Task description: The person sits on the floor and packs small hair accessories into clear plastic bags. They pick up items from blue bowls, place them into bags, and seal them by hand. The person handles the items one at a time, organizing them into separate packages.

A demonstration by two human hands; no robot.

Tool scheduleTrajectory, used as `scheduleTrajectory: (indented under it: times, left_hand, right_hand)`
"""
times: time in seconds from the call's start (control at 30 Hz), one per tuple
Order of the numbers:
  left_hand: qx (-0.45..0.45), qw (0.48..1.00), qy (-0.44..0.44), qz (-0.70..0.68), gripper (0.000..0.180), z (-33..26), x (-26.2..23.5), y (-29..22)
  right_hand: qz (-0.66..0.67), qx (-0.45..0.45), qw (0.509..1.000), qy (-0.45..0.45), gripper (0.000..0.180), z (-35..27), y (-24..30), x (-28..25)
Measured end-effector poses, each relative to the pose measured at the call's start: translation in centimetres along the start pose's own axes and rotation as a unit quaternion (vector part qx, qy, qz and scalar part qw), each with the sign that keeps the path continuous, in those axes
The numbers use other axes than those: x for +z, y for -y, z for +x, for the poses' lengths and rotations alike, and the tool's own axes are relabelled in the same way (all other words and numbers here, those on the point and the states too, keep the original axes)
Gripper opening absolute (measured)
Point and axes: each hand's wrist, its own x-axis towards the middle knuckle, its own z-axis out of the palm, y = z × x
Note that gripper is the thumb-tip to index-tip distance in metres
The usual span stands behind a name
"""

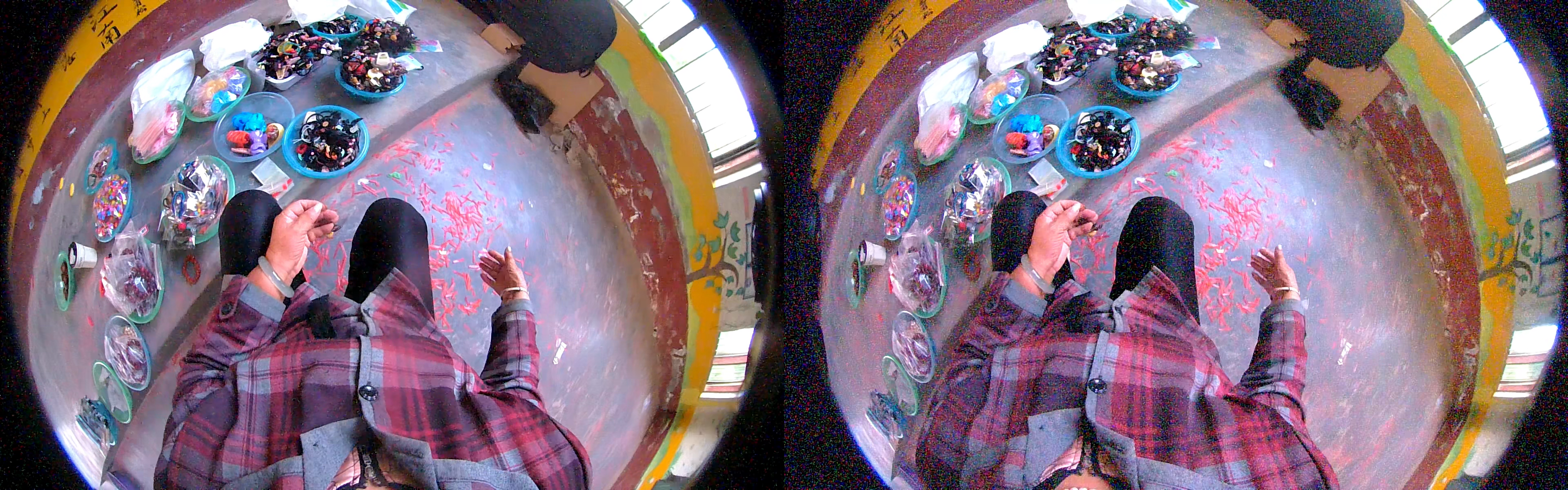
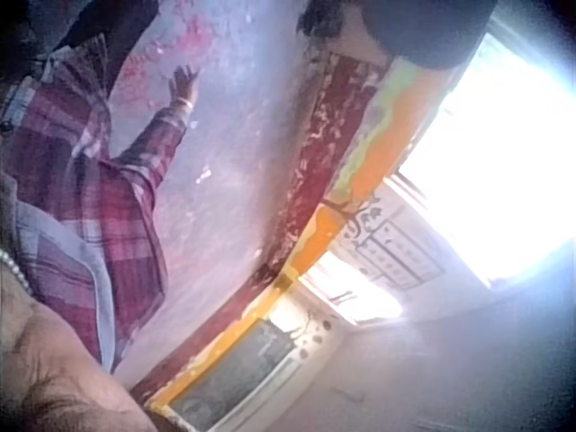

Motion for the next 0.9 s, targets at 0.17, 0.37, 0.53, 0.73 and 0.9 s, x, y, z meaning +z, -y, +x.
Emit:
scheduleTrajectory:
  times: [0.17,0.37,0.53,0.73,0.9]
  left_hand:
    - [-0.002,1.000,-0.002,0.001,0.013,0.0,-0.8,0.1]
    - [-0.010,1.000,0.009,-0.019,0.014,0.0,-0.3,-0.1]
    - [-0.004,1.000,0.009,-0.020,0.014,-0.2,0.1,-0.2]
    - [0.007,0.999,0.027,-0.031,0.015,-0.1,-0.2,-0.1]
    - [0.019,0.998,0.029,-0.054,0.016,-0.3,-0.1,-0.2]
  right_hand:
    - [0.058,-0.078,0.987,0.130,0.065,-0.7,2.3,4.8]
    - [-0.250,-0.232,0.940,0.018,0.021,4.2,1.2,5.8]
    - [-0.146,-0.201,0.961,0.120,0.027,-1.0,2.7,20.3]
    - [-0.109,-0.205,0.939,0.253,0.032,-4.3,1.6,30.7]
    - [-0.192,-0.241,0.927,0.213,0.017,-5.4,1.0,33.0]
